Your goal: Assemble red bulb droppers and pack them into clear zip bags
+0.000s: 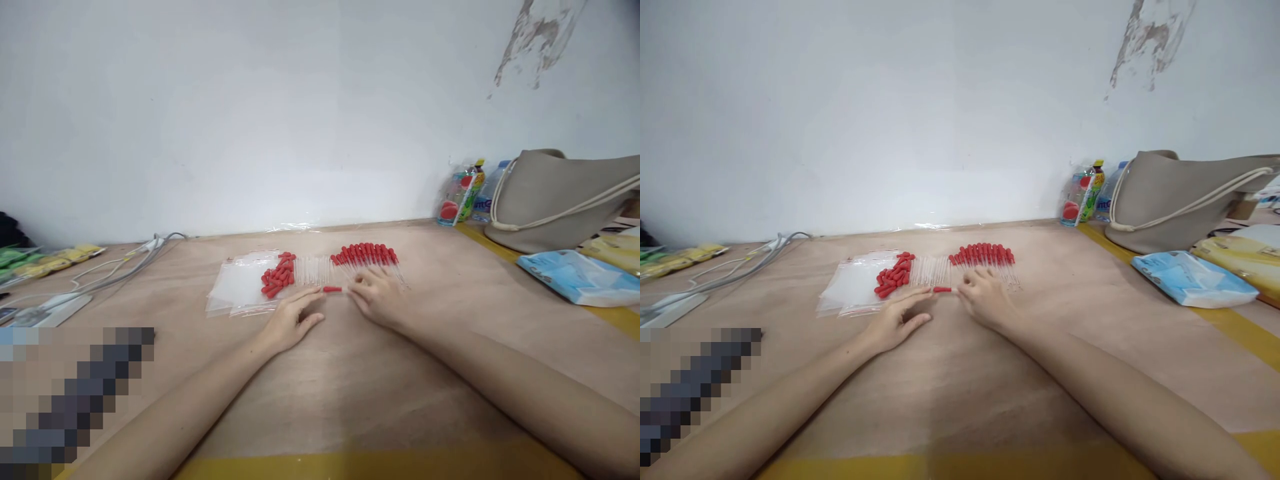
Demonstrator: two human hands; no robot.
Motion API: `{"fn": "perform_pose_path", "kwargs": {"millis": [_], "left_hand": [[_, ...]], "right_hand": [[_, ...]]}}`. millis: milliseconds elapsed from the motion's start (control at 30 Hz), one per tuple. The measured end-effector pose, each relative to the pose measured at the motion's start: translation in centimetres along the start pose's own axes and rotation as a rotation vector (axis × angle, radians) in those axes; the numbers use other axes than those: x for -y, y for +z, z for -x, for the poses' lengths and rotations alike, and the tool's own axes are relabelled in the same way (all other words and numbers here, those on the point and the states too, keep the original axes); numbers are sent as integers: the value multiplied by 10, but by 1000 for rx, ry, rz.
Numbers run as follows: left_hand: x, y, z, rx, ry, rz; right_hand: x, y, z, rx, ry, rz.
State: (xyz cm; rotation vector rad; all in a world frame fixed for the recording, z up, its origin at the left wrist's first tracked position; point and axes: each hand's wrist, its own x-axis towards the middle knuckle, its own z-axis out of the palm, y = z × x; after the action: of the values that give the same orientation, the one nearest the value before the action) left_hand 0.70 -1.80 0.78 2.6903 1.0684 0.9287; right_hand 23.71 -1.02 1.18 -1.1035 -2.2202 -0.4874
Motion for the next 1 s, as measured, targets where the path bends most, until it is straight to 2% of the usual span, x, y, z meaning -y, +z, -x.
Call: {"fn": "perform_pose_path", "kwargs": {"millis": [67,133,233,300,500,700,833,1000], "left_hand": [[-2,-4,3,104,-23,37],[-3,-5,4,167,-29,50],[-3,-4,3,178,-27,48],[-2,-3,2,171,-16,51],[0,-1,3,161,-3,70],[-1,-3,3,155,-1,73],[0,-3,2,147,11,74],[0,-2,2,149,14,71]], "right_hand": [[-12,-1,-8,16,214,-3],[-22,2,-21,97,400,-50],[-28,12,-45,274,570,-76],[-24,21,-58,347,635,-58],[-10,42,-74,398,747,-21],[-7,45,-78,433,802,-21],[-4,42,-78,423,786,2],[6,41,-79,422,670,26]]}}
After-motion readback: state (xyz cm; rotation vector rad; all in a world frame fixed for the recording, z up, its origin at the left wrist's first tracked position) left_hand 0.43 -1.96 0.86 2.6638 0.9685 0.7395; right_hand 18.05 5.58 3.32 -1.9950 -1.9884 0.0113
